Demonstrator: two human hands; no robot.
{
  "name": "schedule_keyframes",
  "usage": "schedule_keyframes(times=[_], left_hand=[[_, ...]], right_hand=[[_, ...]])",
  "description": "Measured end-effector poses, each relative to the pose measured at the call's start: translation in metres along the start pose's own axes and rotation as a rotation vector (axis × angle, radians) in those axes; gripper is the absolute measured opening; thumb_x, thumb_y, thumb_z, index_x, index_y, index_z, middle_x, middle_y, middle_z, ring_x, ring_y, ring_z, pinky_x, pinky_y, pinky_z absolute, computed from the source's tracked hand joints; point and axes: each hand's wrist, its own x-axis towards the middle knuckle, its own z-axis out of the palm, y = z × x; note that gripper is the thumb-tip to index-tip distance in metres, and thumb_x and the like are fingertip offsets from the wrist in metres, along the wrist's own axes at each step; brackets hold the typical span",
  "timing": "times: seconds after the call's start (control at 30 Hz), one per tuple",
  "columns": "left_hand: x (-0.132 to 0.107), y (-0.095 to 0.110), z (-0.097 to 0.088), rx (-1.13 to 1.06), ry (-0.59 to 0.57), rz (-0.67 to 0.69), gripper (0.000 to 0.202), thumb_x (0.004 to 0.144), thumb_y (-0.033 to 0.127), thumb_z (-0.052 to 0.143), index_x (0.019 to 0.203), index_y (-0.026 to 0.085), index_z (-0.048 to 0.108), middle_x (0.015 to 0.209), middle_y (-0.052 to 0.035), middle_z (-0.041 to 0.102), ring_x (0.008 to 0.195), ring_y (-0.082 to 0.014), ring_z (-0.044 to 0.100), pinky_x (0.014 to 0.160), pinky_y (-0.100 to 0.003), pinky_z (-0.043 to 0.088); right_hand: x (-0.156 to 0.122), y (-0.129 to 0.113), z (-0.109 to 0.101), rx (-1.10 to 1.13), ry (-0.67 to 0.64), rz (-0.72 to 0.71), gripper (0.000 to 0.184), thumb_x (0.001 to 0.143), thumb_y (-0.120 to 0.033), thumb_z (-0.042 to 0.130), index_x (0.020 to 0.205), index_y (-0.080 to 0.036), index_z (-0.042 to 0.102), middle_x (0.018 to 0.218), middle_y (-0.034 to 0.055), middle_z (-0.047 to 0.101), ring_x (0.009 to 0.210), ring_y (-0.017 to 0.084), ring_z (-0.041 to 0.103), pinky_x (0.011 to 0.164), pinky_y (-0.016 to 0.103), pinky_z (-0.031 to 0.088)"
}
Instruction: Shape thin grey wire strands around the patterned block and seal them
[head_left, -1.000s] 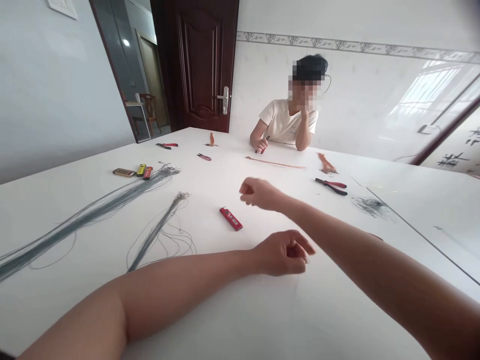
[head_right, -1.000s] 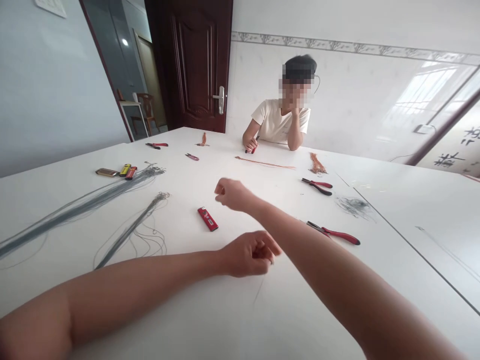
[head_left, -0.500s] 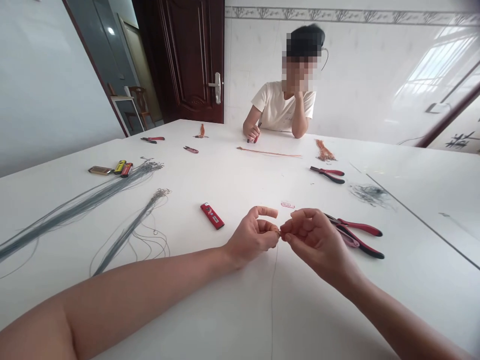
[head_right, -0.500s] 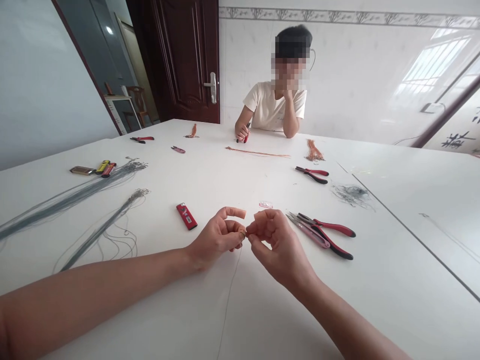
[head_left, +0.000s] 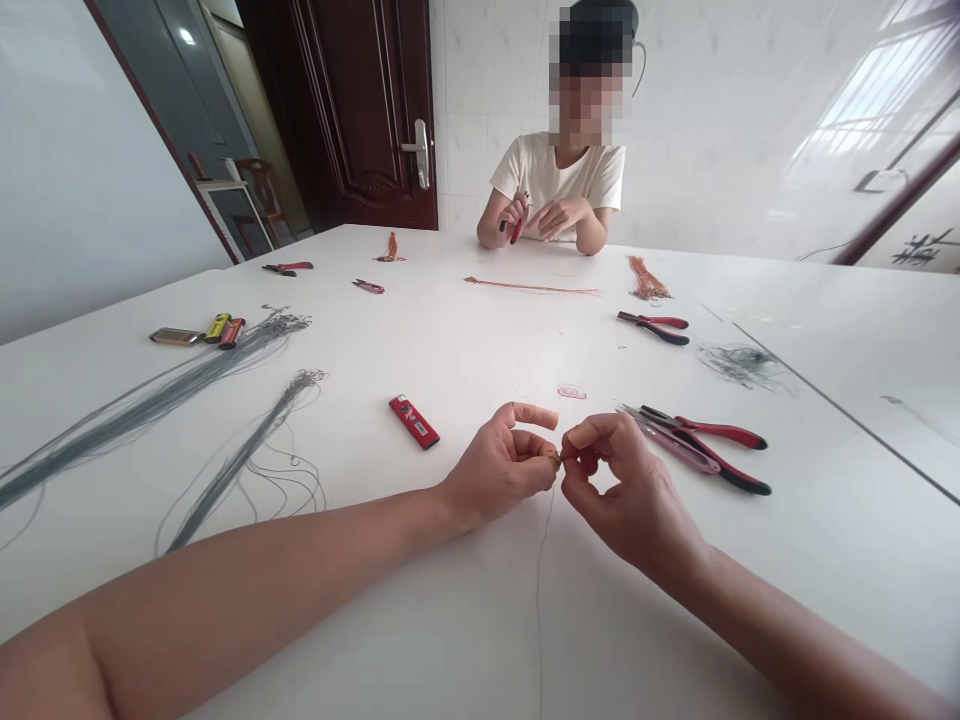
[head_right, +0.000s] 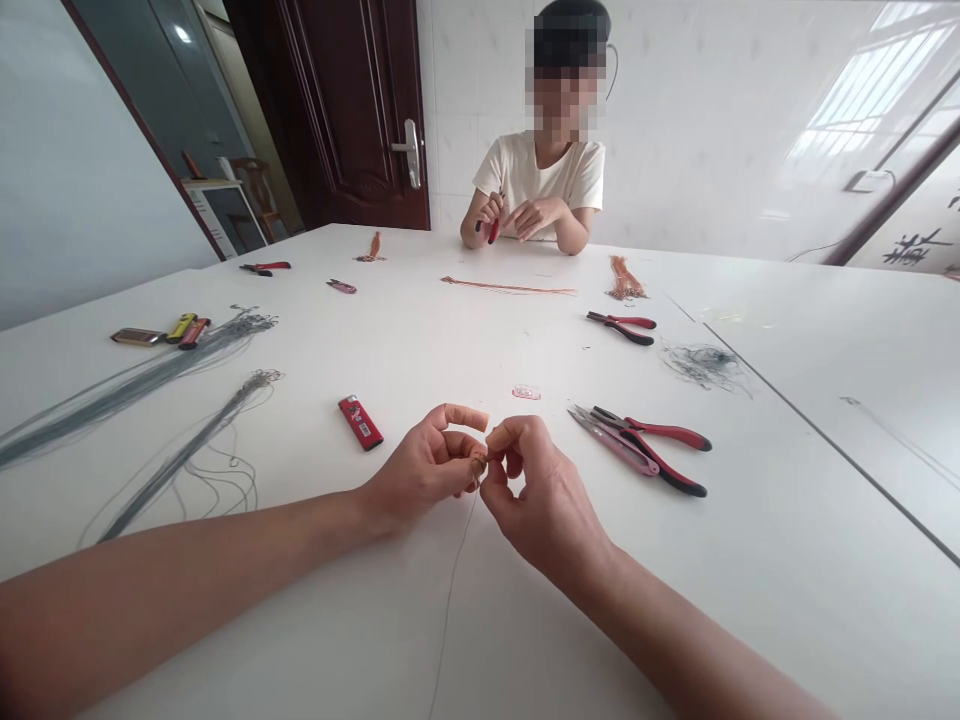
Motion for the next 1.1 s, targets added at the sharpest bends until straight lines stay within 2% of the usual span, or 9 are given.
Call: schedule_keyframes(times=[0.2,0.63,0.83,1.1], left_hand=[[-0.0001,0.0024,-0.0002,0.01,0.026,-0.007,0.037,0.071,0.019,0.058,0.104,0.019,0.044,0.065,0.0047,0.052,0.058,-0.0065,0.047,0.059,-0.023,0.038],[0.0008,0.0004,-0.0015,0.021,-0.019,0.006,0.034,0.073,0.017,0.056,0.104,0.02,0.043,0.066,0.0052,0.052,0.059,-0.0059,0.047,0.06,-0.022,0.039],[0.0013,-0.001,-0.0019,0.014,0.001,0.001,0.035,0.072,0.017,0.056,0.105,0.02,0.044,0.068,0.0043,0.053,0.059,-0.006,0.047,0.059,-0.023,0.039],[0.0009,-0.0006,-0.0018,0.005,-0.027,0.003,0.033,0.073,0.018,0.058,0.103,0.02,0.045,0.069,0.0036,0.053,0.061,-0.0069,0.049,0.062,-0.024,0.041]], right_hand=[[-0.0006,-0.0009,-0.002,0.046,-0.033,-0.006,0.029,0.075,-0.007,0.05,0.093,-0.025,0.038,0.082,0.002,0.053,0.069,0.014,0.055,0.036,0.018,0.033],[0.0004,-0.0048,-0.0002,0.039,-0.05,-0.046,0.032,0.07,0.0,0.044,0.088,-0.025,0.036,0.068,-0.0027,0.05,0.058,0.011,0.051,0.039,0.018,0.032],[-0.0009,-0.0002,-0.0011,0.024,-0.033,-0.058,0.029,0.075,-0.007,0.048,0.096,-0.024,0.039,0.076,0.0007,0.055,0.066,0.013,0.056,0.035,0.016,0.029],[0.0003,-0.0009,0.0026,0.012,0.017,-0.101,0.024,0.07,-0.005,0.044,0.087,-0.022,0.038,0.068,-0.0024,0.051,0.057,0.009,0.05,0.033,0.013,0.028]])
